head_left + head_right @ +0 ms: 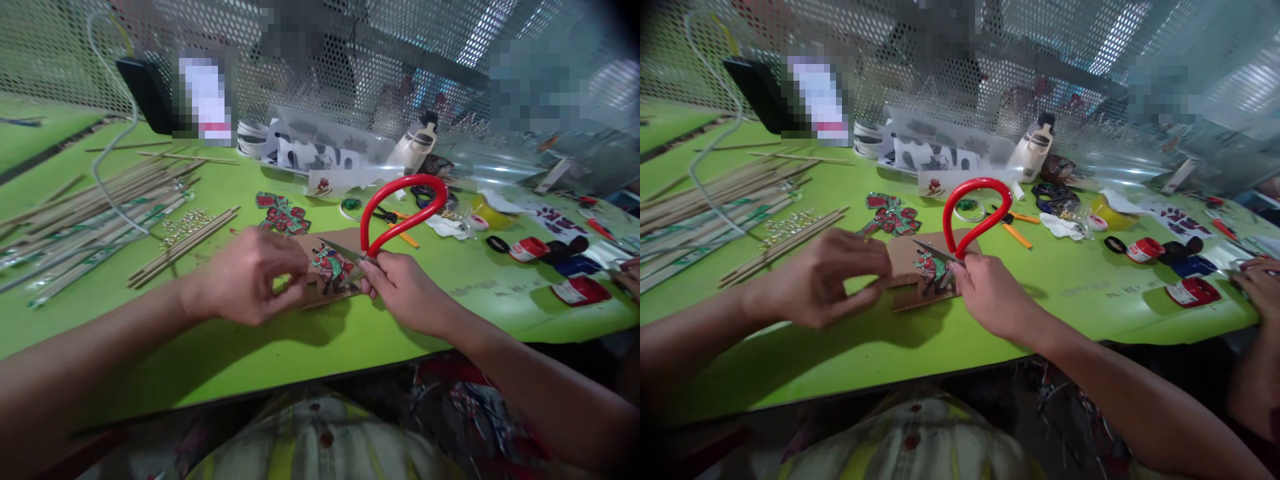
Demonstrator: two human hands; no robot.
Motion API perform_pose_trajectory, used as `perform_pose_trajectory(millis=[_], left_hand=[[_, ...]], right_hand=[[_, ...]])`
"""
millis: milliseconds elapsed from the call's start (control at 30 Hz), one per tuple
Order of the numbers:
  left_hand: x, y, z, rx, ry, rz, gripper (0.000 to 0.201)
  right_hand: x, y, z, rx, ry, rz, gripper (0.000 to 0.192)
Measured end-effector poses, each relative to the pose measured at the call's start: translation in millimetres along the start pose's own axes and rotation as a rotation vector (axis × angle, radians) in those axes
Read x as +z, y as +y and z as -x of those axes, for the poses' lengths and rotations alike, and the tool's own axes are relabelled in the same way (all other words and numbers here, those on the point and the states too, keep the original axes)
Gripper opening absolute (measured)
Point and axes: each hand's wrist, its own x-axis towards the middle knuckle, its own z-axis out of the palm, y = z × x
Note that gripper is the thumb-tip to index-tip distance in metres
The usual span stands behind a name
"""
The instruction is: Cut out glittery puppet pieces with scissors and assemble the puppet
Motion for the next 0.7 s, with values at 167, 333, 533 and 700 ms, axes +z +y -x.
perform_pose_trajectory(millis=[167,333,533,700], left_hand=[[-11.3,9.3,-2.3,0.023,0.108,-0.084,0.016],[35.3,54.3,3.2,0.238,-0.242,-0.092,0.020],[54.2,54.4,22.6,0.166,-0.201,-0.126,0.025],[68.7,27.4,29.0,0.019,-0.136,-0.294,0.040]], right_hand=[[-4.1,-0.4,0.0,-0.065,-0.030,0.005,0.032],[-6.5,-1.4,-1.8,-0.099,-0.054,0.054,0.035],[-8.8,-0.1,-10.9,-0.076,-0.118,0.009,0.041],[-8.6,2.5,-10.6,-0.045,-0.095,-0.045,0.038]])
